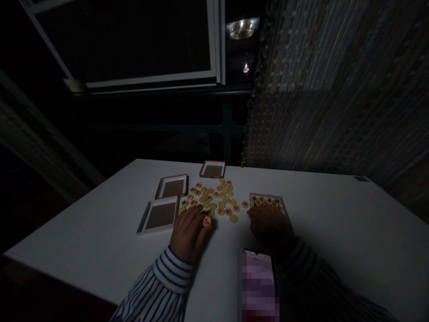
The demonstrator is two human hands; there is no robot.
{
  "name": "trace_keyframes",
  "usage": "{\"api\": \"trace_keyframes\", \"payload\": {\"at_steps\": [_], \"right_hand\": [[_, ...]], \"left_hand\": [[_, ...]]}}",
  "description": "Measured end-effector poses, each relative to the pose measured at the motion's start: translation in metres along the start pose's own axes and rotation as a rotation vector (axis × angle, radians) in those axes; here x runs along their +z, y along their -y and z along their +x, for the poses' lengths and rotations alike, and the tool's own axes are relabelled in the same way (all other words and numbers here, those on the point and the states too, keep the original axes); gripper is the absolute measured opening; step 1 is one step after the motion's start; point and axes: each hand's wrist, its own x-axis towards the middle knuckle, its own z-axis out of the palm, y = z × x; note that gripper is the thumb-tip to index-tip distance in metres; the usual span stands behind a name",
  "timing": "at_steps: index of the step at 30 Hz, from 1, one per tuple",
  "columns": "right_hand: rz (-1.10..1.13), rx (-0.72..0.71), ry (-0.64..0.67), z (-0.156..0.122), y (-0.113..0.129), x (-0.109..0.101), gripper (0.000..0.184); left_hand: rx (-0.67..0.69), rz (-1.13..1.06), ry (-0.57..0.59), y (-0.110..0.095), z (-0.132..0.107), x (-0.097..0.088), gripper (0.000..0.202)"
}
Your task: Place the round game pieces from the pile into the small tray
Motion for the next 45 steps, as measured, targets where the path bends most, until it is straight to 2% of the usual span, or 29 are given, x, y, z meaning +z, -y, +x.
{"api": "trace_keyframes", "payload": {"at_steps": [5, 9, 16, 30, 37, 41, 45], "right_hand": [[-0.073, 0.068, -0.086, 0.0, -0.006, 0.002, 0.02], [-0.14, 0.138, -0.105, -0.001, -0.01, 0.006, 0.02], [-0.126, 0.266, -0.147, 0.0, -0.007, 0.005, 0.025], [-0.131, 0.308, -0.147, 0.0, -0.007, 0.005, 0.027], [-0.105, 0.313, -0.165, 0.0, -0.01, 0.006, 0.028], [-0.093, 0.327, -0.156, -0.002, -0.011, 0.007, 0.027], [-0.11, 0.325, -0.156, -0.003, -0.013, 0.009, 0.027]], "left_hand": [[0.021, 0.001, -0.014, -0.006, 0.014, 0.002, 0.032], [0.038, -0.036, -0.016, -0.01, 0.025, 0.006, 0.031], [-0.012, -0.102, -0.051, -0.024, 0.044, 0.014, 0.026], [-0.094, -0.171, 0.094, -0.042, 0.074, 0.028, 0.026], [-0.111, -0.2, 0.102, -0.047, 0.09, 0.039, 0.027], [-0.14, -0.251, 0.117, -0.054, 0.091, 0.047, 0.026], [-0.16, -0.3, 0.12, -0.059, 0.082, 0.058, 0.026]]}}
